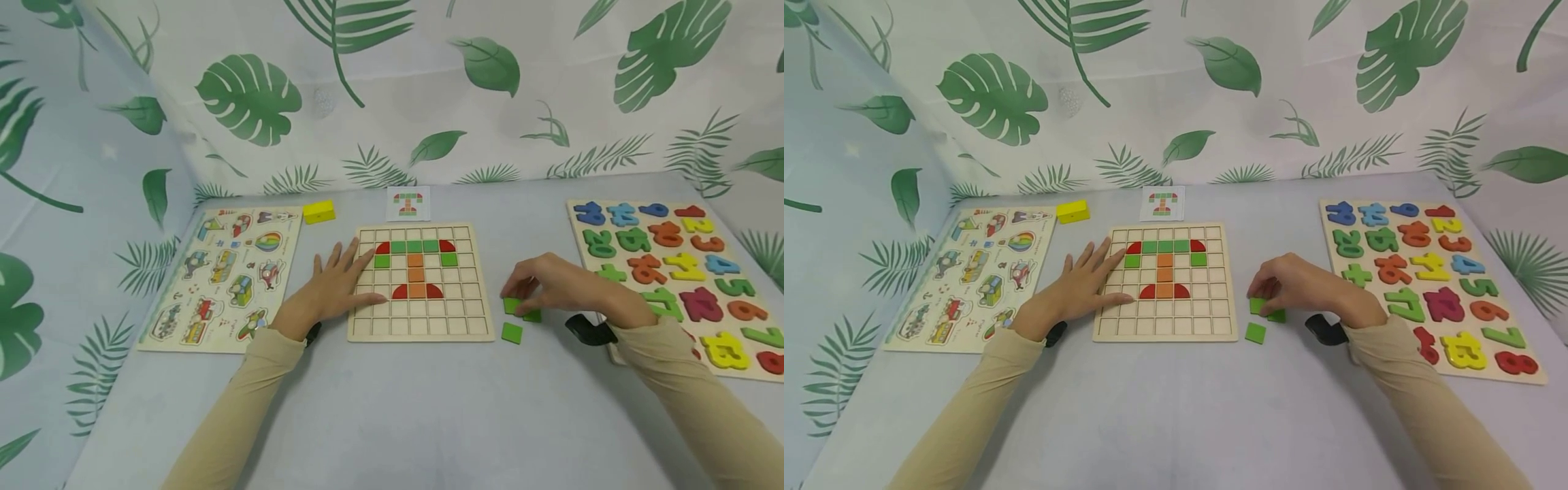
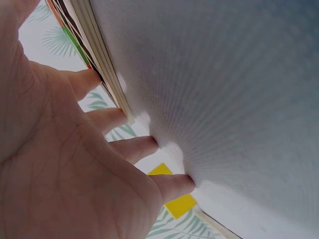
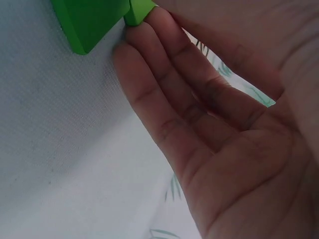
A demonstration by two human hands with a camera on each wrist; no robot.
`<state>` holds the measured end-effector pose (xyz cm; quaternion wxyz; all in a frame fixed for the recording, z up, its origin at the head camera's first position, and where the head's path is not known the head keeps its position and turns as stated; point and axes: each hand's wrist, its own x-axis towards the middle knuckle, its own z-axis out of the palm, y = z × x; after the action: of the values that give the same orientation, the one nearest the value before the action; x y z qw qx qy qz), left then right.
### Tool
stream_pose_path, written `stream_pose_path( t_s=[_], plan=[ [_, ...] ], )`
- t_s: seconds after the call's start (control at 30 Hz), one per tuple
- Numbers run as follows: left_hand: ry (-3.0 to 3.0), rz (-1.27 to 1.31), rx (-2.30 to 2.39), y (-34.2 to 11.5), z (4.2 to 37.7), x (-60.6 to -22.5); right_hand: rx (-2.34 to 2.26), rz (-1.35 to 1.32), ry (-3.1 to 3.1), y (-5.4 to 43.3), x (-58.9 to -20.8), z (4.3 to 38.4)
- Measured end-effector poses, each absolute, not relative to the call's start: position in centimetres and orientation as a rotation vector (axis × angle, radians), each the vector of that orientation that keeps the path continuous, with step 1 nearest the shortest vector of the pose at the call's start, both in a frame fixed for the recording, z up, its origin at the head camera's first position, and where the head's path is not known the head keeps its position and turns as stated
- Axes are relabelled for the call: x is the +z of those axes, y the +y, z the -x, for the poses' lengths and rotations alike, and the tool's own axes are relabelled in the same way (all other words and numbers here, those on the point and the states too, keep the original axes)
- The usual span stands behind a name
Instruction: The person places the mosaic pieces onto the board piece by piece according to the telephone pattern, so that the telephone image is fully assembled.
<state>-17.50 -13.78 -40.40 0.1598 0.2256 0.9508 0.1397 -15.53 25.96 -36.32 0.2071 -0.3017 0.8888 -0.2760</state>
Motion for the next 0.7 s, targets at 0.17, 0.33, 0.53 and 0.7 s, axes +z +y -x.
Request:
stream_pose_path(
  t_s=[0.17, 0.33, 0.53, 0.7],
  plan=[
    [2.713, -0.644, 0.402, -13.84, 17.43, -40.20, -0.783, 0.797, 2.444, 25.83, -36.04, 15.78],
    [2.716, -0.647, 0.400, -13.83, 17.47, -40.08, -0.801, 0.799, 2.437, 25.81, -36.00, 15.82],
    [2.714, -0.644, 0.394, -13.78, 17.49, -40.08, -0.824, 0.835, 2.431, 25.80, -36.06, 15.74],
    [2.707, -0.639, 0.391, -13.76, 17.41, -40.01, -0.858, 0.878, 2.399, 25.67, -36.12, 15.69]
  ],
)
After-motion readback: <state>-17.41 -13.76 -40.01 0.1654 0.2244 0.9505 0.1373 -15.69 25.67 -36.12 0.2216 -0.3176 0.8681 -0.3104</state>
